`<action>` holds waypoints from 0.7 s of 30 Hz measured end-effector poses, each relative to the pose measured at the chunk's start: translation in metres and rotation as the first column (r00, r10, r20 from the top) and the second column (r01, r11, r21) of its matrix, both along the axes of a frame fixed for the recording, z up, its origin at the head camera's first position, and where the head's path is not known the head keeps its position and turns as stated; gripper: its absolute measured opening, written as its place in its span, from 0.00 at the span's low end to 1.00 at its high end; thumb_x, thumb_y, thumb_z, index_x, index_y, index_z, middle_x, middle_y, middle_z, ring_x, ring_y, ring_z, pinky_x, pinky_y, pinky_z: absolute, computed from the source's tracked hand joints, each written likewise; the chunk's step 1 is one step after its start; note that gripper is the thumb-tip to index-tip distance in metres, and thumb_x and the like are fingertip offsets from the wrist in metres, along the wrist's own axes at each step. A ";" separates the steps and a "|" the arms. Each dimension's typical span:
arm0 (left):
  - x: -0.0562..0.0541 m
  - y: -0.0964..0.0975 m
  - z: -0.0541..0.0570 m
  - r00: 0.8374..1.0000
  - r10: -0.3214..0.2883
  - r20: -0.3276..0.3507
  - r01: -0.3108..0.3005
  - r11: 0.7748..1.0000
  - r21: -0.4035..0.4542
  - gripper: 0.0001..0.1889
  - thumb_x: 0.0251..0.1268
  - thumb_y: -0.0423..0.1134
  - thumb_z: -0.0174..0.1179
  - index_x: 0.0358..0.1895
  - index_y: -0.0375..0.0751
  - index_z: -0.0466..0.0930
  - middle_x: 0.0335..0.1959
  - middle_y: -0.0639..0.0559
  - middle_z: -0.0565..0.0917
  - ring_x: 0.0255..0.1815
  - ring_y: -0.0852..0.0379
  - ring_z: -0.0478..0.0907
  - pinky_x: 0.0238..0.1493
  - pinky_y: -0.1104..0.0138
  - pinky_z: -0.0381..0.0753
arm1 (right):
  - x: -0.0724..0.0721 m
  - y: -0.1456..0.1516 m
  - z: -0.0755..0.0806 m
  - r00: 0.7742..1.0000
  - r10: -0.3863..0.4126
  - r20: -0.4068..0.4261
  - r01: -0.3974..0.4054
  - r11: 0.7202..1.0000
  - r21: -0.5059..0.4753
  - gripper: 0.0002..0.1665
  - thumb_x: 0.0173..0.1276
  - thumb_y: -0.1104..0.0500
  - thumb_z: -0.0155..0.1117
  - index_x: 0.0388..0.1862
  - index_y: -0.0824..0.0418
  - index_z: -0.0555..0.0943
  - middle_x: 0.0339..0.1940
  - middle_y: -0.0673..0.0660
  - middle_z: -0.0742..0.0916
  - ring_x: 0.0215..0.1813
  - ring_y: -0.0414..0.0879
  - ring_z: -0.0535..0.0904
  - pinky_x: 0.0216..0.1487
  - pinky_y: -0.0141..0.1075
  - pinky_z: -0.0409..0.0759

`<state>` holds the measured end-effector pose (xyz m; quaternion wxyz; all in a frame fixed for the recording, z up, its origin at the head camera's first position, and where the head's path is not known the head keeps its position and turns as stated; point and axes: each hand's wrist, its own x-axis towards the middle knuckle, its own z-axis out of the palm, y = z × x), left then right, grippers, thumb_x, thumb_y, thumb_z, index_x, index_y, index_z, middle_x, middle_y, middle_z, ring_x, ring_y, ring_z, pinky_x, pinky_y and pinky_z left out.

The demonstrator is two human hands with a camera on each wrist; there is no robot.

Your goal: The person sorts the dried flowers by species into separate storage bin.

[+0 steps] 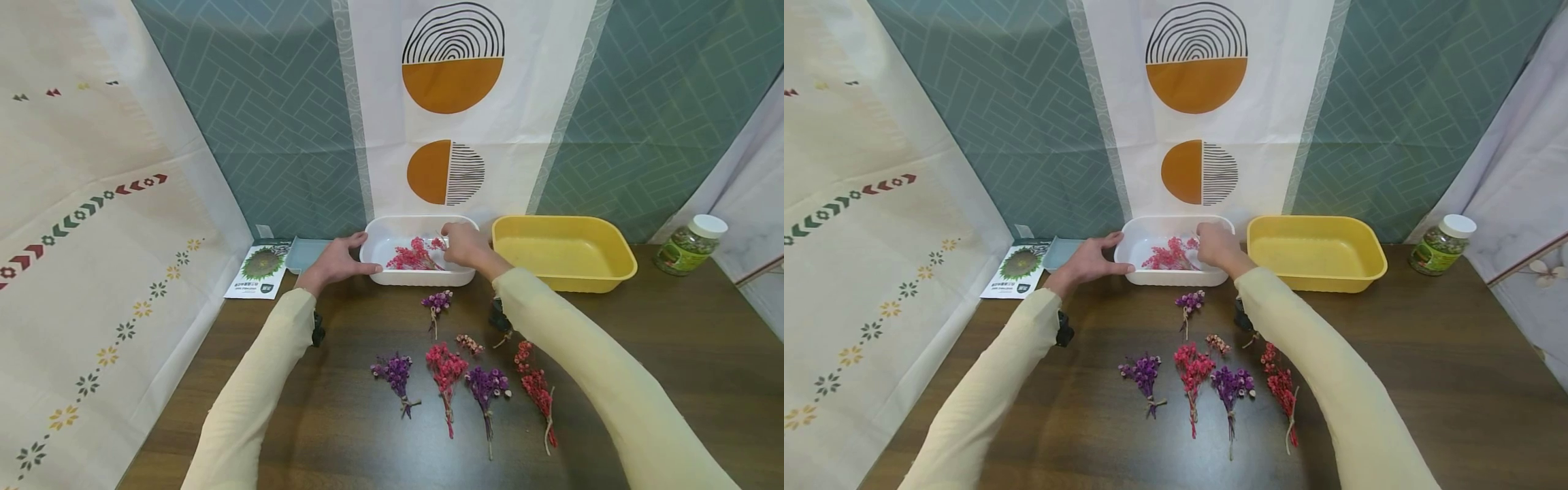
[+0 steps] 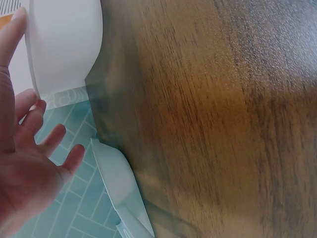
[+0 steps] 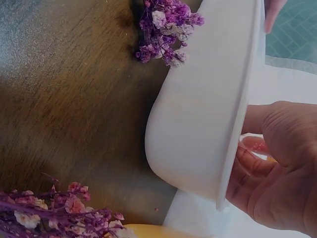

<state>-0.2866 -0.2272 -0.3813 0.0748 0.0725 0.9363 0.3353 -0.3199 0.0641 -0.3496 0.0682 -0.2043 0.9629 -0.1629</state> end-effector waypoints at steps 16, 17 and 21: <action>-0.001 0.001 -0.002 1.000 -0.012 -0.006 0.012 1.000 -0.011 0.53 0.51 0.61 0.74 0.78 0.44 0.58 0.79 0.48 0.58 0.77 0.45 0.54 0.70 0.48 0.63 | 0.004 0.007 -0.002 0.999 -0.008 -0.038 0.005 0.998 -0.068 0.32 0.66 0.66 0.63 0.69 0.70 0.71 0.55 0.68 0.82 0.57 0.60 0.77 0.56 0.51 0.77; -0.001 0.001 -0.002 1.000 -0.013 -0.006 0.013 1.000 -0.014 0.53 0.51 0.61 0.74 0.78 0.44 0.58 0.79 0.48 0.58 0.77 0.45 0.54 0.70 0.48 0.63 | 0.006 0.008 0.000 0.999 -0.014 -0.045 0.010 0.996 -0.089 0.32 0.66 0.65 0.63 0.69 0.70 0.71 0.53 0.68 0.82 0.54 0.59 0.78 0.54 0.51 0.77; -0.001 0.000 0.000 1.000 -0.015 -0.014 0.015 1.000 -0.017 0.53 0.52 0.60 0.73 0.78 0.43 0.58 0.79 0.47 0.58 0.78 0.45 0.54 0.71 0.48 0.62 | 0.020 0.014 0.008 0.995 -0.043 -0.091 0.028 0.986 -0.162 0.30 0.66 0.63 0.64 0.67 0.69 0.73 0.49 0.66 0.83 0.47 0.58 0.78 0.46 0.50 0.79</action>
